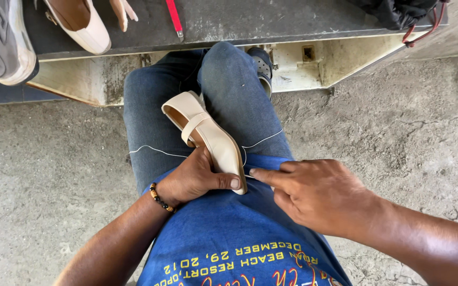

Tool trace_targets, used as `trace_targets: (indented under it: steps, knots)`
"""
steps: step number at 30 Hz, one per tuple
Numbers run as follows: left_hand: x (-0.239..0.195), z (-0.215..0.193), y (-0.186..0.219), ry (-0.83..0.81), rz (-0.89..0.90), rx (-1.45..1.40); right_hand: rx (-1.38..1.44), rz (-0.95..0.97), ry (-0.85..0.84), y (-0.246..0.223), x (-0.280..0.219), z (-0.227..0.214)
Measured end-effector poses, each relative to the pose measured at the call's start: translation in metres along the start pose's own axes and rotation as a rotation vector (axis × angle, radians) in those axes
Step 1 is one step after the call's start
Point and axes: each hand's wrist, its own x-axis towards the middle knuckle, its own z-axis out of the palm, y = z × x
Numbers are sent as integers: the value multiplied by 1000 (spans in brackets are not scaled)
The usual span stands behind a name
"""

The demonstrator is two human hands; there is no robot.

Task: The person sews a beige shoe using a needle and thread while seated. They repeatedly insert the needle through the shoe's upper and pull the thread tight, adjusting the shoe's position as needed.

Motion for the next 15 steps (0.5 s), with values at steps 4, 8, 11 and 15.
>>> trace_targets:
  steps: [4,8,11,15]
  knots:
    - [2,4,2,-6,2,17,-27,80,-279,-6,16,-12]
    - [6,4,-1,85,-4,47,143,38,-164,-1,26,-15]
    - [4,-2,-9,163,-24,14,310,71,-180,1,36,-9]
    - [3,-6,-15,187,-31,35,465,220,-233,-8,42,-11]
